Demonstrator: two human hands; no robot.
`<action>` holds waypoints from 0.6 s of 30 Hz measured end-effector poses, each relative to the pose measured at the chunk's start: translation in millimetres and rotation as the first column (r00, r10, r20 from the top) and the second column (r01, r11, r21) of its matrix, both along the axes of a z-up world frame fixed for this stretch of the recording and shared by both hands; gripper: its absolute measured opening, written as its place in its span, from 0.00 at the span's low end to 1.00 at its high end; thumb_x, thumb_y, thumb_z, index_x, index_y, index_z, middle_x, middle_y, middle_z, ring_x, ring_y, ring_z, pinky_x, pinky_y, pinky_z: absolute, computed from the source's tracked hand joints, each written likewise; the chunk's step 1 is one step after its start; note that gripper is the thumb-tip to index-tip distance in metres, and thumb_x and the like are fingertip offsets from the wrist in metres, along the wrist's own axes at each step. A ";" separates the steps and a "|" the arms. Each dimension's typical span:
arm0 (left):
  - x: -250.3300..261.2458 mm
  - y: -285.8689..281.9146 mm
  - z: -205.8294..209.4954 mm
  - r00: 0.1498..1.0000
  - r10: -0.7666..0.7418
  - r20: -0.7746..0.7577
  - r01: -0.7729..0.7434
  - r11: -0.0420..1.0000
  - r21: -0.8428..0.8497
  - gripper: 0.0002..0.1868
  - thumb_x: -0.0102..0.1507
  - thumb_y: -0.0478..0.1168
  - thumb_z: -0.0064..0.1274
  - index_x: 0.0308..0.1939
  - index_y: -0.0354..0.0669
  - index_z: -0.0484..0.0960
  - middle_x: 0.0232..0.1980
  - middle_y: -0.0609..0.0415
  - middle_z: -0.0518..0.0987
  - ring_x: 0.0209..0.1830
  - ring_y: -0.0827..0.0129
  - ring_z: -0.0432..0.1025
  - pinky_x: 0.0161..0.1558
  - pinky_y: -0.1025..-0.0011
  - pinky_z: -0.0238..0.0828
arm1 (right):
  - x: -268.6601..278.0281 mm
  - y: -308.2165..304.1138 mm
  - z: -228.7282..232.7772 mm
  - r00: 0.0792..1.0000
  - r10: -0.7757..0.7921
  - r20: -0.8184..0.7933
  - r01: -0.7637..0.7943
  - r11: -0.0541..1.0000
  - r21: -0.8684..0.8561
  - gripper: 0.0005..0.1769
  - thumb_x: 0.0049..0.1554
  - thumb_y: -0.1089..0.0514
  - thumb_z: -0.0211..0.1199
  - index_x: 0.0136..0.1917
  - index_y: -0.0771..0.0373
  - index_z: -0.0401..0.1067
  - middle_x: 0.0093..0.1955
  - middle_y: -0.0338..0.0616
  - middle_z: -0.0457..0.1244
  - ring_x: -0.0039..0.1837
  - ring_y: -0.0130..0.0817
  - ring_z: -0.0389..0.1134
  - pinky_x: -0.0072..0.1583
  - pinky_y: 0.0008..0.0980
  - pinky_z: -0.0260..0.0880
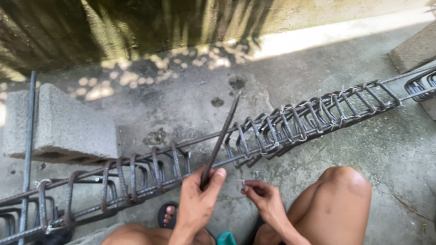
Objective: The person sits on the ground and assembles a metal rebar cage by hand. They bend and twist wire ties to secure the vertical bars to the horizontal rungs of the structure.
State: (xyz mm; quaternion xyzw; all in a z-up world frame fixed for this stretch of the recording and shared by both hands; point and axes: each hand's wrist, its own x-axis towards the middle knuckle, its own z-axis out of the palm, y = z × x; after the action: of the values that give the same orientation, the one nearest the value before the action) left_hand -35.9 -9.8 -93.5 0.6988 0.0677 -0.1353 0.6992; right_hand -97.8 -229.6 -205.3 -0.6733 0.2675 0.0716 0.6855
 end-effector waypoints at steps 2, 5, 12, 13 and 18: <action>-9.4 -9.2 1.5 1.000 -0.020 0.007 0.020 0.999 0.036 0.09 0.61 0.41 0.63 0.31 0.38 0.88 0.19 0.63 0.69 0.18 0.78 0.57 0.21 0.76 0.53 | -7.3 0.8 31.4 0.997 -0.055 0.058 0.054 0.998 0.019 0.15 0.54 0.69 0.68 0.54 0.78 0.82 0.42 0.58 0.75 0.45 0.39 0.75 0.48 0.29 0.73; -12.2 -18.3 9.3 0.979 -0.113 0.169 0.090 0.987 0.135 0.09 0.57 0.41 0.67 0.39 0.43 0.91 0.24 0.62 0.74 0.20 0.77 0.63 0.22 0.77 0.59 | -8.6 6.4 70.3 0.976 -0.115 0.183 0.113 0.993 0.020 0.15 0.53 0.69 0.68 0.54 0.78 0.82 0.48 0.56 0.75 0.47 0.39 0.76 0.51 0.30 0.75; -19.3 -28.0 22.4 0.852 -0.127 0.508 0.133 0.991 0.025 0.08 0.61 0.30 0.58 0.43 0.37 0.88 0.39 0.56 0.80 0.26 0.74 0.68 0.27 0.78 0.65 | -5.0 20.5 96.5 0.931 -0.086 0.354 0.024 0.984 0.176 0.11 0.56 0.70 0.64 0.52 0.78 0.78 0.49 0.55 0.73 0.49 0.37 0.73 0.54 0.32 0.75; -16.6 -26.0 24.6 0.849 -0.129 0.513 0.135 0.991 0.026 0.08 0.61 0.30 0.58 0.43 0.37 0.88 0.39 0.56 0.80 0.26 0.74 0.68 0.27 0.78 0.65 | 0.1 19.3 96.4 0.929 -0.087 0.359 0.024 0.984 0.176 0.11 0.56 0.70 0.64 0.52 0.78 0.78 0.49 0.55 0.73 0.49 0.37 0.73 0.54 0.32 0.75; -12.4 -17.7 29.0 0.813 -0.142 0.565 0.149 0.988 0.033 0.06 0.62 0.29 0.53 0.41 0.36 0.84 0.39 0.53 0.81 0.32 0.68 0.73 0.35 0.74 0.70 | 22.0 16.0 115.8 0.994 0.040 0.103 -0.073 0.937 0.342 0.24 0.57 0.61 0.63 0.63 0.79 0.75 0.49 0.58 0.71 0.45 0.37 0.67 0.47 0.34 0.70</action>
State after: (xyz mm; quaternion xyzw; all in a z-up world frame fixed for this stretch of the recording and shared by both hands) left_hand -48.3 -27.5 -64.5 0.7061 -0.1969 0.0243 0.6797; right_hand -75.8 -213.6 -89.5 -0.5525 0.1986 0.1050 0.8026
